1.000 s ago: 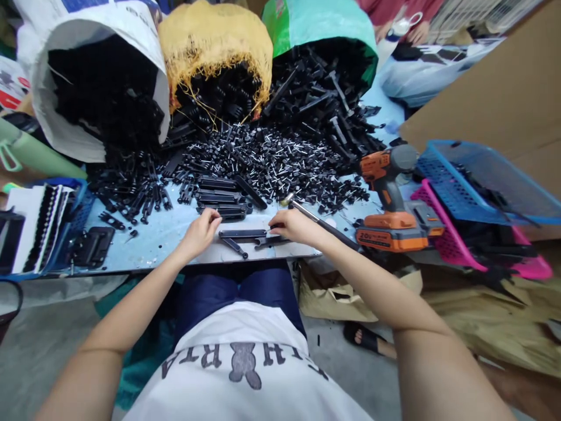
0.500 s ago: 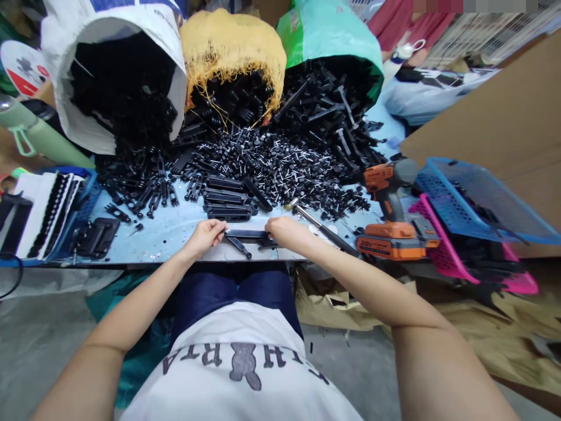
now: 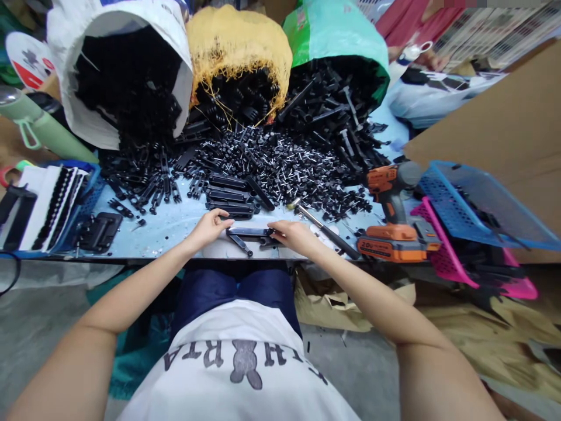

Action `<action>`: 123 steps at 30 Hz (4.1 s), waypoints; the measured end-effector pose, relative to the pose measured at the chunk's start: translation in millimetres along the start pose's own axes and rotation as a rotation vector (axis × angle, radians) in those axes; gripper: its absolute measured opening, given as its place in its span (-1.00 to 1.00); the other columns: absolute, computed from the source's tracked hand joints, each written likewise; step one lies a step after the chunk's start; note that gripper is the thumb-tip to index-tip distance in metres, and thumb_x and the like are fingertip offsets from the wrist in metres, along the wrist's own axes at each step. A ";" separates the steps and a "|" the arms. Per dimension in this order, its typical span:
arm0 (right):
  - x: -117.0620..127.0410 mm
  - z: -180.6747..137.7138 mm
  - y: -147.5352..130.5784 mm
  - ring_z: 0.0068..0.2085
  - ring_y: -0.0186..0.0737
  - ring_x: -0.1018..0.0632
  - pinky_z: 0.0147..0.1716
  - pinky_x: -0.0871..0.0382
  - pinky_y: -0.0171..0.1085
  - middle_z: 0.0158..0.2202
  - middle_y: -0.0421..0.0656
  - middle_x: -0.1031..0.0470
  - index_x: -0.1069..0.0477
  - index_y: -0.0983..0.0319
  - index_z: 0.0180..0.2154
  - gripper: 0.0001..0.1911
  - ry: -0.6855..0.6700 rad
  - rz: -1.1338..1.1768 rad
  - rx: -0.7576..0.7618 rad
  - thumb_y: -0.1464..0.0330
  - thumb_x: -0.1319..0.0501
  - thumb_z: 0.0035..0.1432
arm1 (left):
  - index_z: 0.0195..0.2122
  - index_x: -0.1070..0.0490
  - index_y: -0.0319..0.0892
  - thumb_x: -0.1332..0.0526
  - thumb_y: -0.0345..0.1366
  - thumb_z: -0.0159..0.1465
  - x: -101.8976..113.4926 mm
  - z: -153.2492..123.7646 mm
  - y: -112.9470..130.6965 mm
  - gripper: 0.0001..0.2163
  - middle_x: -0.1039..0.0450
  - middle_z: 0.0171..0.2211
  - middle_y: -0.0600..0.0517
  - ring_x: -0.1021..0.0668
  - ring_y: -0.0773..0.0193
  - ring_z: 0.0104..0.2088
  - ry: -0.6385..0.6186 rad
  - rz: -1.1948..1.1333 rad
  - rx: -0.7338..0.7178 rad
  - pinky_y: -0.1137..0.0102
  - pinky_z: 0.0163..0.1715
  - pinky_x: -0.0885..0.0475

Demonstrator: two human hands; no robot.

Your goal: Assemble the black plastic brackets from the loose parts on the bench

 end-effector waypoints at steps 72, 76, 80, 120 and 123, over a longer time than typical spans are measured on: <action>20.0 83.4 26.2 -0.03 -0.02 -0.35 -0.03 -0.22 -0.12 -0.05 0.04 -0.36 -0.27 0.31 0.06 -0.62 0.368 -0.021 -0.265 0.33 -0.11 0.21 | 0.12 -0.30 -0.26 0.13 0.19 0.20 -44.5 -47.9 30.1 -0.31 -0.45 -0.22 -0.19 -0.49 0.08 -0.21 0.319 1.074 -0.790 0.27 -0.25 -0.39; 48.6 81.7 62.3 -0.03 0.03 -0.34 -0.02 -0.20 -0.05 -0.02 0.07 -0.35 -0.23 0.32 0.13 -0.56 0.369 -0.207 -0.403 0.43 -0.10 0.20 | 0.14 -0.26 -0.34 -0.05 0.11 0.20 -59.9 -31.0 22.8 -0.34 -0.28 0.07 -0.28 -0.29 -0.05 0.13 0.143 1.165 -0.647 0.18 0.09 -0.23; 54.7 100.6 36.8 0.16 0.04 -0.16 0.15 0.01 0.02 0.18 0.03 -0.12 -0.18 0.28 0.19 -0.48 0.577 -0.248 -0.215 0.24 -0.12 0.25 | 0.22 -0.09 -0.42 -0.13 0.08 0.17 -71.6 -21.4 28.5 -0.24 0.09 0.26 -0.32 0.04 -0.08 0.29 0.131 1.191 -0.497 0.12 0.24 0.04; 46.3 163.8 -2.3 -0.18 -0.22 -0.45 -0.12 -0.34 -0.24 -0.21 -0.15 -0.49 -0.47 0.25 -0.15 -0.79 0.476 0.214 0.082 0.35 -0.11 0.24 | -0.12 -0.36 -0.47 -0.18 -0.24 0.06 186.5 124.5 2.6 -0.58 -0.34 -0.13 -0.32 -0.40 -0.05 -0.09 0.584 1.034 0.202 0.23 -0.12 -0.34; 58.6 159.9 -19.6 -0.05 -0.17 -0.41 0.00 -0.30 -0.19 -0.05 -0.08 -0.41 -0.40 0.26 -0.02 -0.70 0.571 0.126 0.135 0.34 -0.09 0.25 | -0.13 -0.35 -0.42 -0.14 -0.23 0.10 173.7 84.2 24.3 -0.62 -0.35 -0.16 -0.24 -0.43 0.02 -0.12 0.652 0.943 0.060 0.26 -0.09 -0.34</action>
Point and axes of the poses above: each hand's wrist, its own z-axis towards the middle knuckle, its own x-axis out of the back of the hand, y = z × x, the point moved 8 cm from there along z, towards the middle knuckle
